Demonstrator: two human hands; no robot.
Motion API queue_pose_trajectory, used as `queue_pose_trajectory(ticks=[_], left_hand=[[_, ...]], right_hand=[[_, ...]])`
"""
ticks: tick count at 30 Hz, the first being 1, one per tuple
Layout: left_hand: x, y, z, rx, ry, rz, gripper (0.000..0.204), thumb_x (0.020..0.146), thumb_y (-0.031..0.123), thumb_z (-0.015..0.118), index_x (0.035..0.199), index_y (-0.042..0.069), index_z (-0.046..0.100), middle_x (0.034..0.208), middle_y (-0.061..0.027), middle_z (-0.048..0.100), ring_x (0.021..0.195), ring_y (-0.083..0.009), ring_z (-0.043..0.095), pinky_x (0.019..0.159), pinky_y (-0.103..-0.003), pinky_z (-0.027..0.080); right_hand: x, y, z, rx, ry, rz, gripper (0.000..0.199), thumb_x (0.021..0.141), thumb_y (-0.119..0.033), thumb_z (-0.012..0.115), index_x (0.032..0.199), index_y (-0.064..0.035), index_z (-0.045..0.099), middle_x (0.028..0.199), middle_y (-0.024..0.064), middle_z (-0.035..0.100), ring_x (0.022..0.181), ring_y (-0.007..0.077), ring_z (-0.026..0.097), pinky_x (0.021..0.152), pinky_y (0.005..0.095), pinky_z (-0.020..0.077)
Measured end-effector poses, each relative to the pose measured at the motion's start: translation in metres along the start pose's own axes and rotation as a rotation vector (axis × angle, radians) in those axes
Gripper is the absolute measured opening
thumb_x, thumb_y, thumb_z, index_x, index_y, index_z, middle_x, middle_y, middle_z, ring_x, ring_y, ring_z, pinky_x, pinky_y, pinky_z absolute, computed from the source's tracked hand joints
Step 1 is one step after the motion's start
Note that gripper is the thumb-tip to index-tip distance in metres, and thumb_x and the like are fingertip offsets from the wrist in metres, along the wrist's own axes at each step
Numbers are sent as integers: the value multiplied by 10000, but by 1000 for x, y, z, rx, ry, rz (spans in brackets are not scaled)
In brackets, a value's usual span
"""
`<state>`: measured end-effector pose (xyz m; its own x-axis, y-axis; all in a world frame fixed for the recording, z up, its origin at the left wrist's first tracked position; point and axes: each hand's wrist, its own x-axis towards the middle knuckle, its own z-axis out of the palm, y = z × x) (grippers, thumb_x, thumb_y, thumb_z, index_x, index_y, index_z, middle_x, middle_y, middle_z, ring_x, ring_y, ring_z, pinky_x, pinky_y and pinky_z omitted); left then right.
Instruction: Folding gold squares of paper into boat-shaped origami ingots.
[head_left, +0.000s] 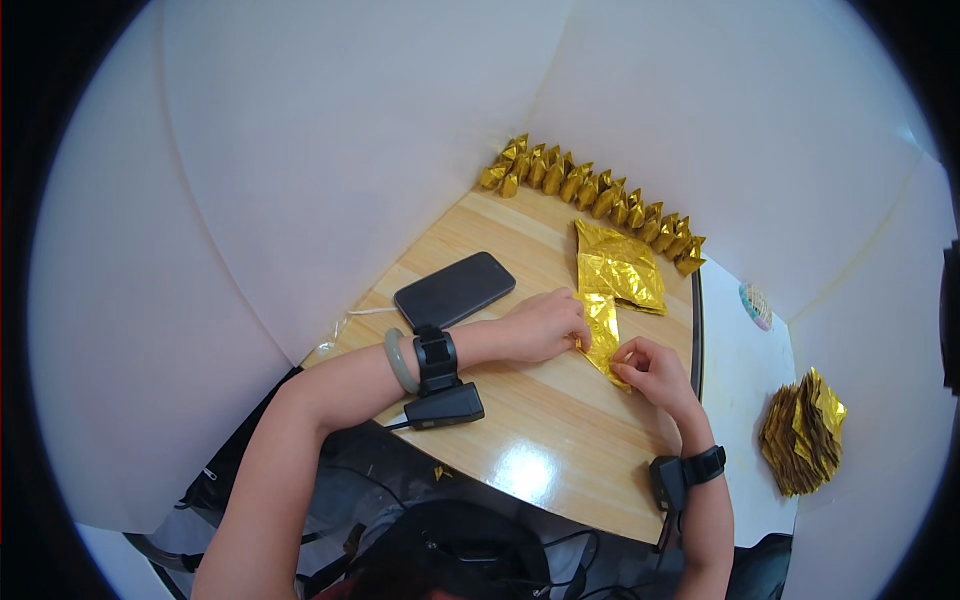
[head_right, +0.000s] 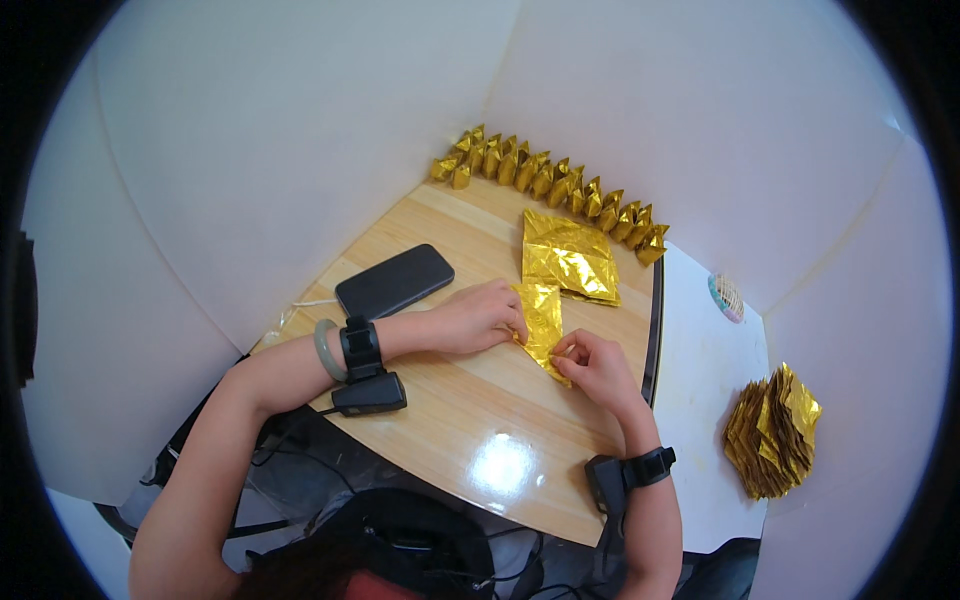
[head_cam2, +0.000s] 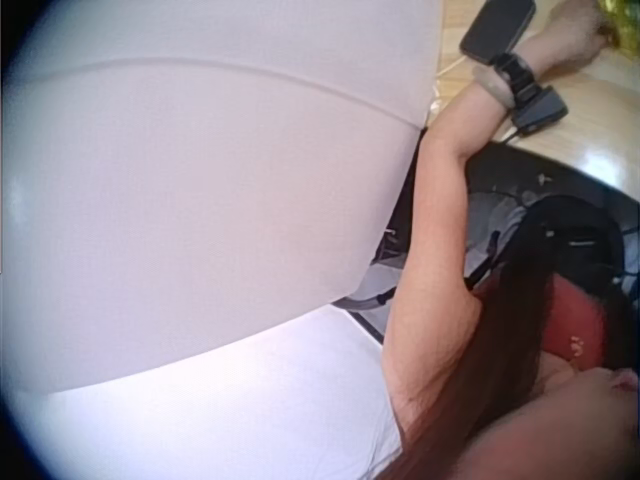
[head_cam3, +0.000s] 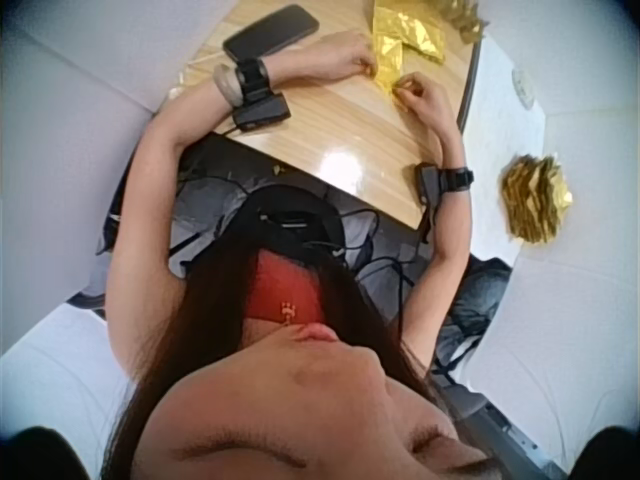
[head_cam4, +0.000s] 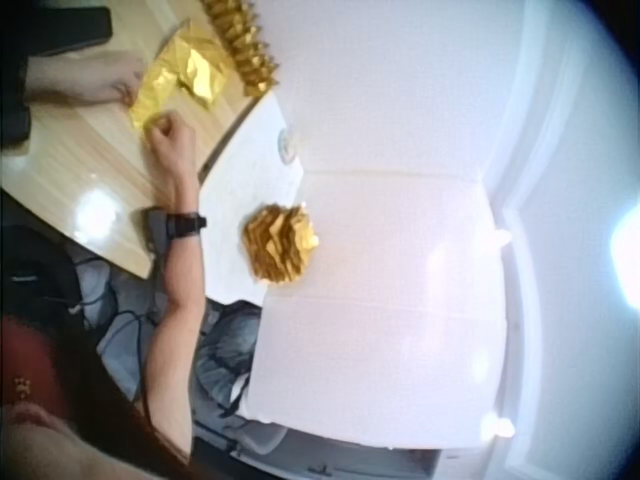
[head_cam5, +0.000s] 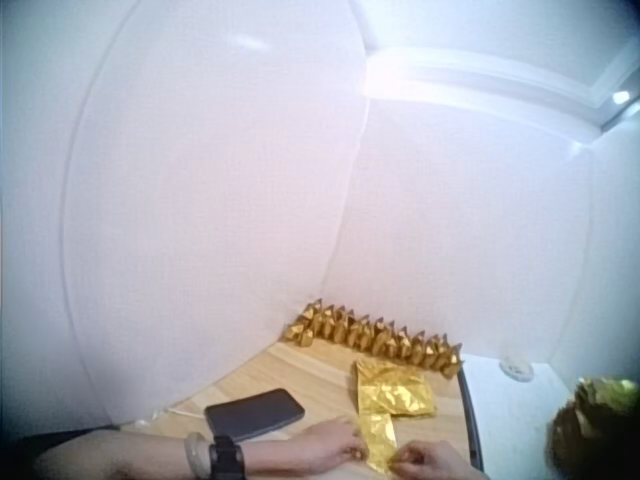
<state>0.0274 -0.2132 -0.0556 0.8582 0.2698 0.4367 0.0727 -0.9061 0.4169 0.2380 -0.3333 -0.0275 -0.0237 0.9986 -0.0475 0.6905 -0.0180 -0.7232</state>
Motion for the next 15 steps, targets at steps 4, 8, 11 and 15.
queue_pose_trajectory(ticks=[4, 8, 11, 15], left_hand=[[-1, 8, -2, 33, 27, -86, 146, 751, 205, 682, 863, 112, 690, 920, -61, 578, 950, -260, 506, 841, -358, 429], [-2, 8, -1, 48, 67, -61, 210, 756, 237, 693, 909, 96, 669, 949, -88, 566, 979, -271, 506, 844, -362, 433], [-2, 7, 4, 22, 127, -146, 230, 756, 232, 691, 929, 90, 638, 990, -88, 554, 987, -280, 501, 847, -370, 431], [1, 8, 3, -32, 72, -124, 265, 748, 238, 703, 946, 89, 608, 1000, -94, 538, 982, -281, 496, 853, -365, 424]], right_hand=[[-6, -18, 0, 183, -110, 126, 150, 846, -108, 642, 962, -27, 591, 671, 23, 622, 531, 58, 557, 481, 198, 417], [-10, -32, 6, 418, -241, 141, 215, 857, -127, 634, 1031, -29, 555, 617, 25, 615, 522, 82, 587, 465, 199, 433], [-8, -39, 7, 364, -278, 181, 274, 854, -153, 644, 1075, -42, 526, 581, 20, 597, 466, 84, 561, 427, 198, 412], [-10, -48, 9, 187, -273, 294, 339, 840, -199, 670, 1095, -52, 502, 535, 9, 566, 397, 73, 509, 378, 188, 361]])
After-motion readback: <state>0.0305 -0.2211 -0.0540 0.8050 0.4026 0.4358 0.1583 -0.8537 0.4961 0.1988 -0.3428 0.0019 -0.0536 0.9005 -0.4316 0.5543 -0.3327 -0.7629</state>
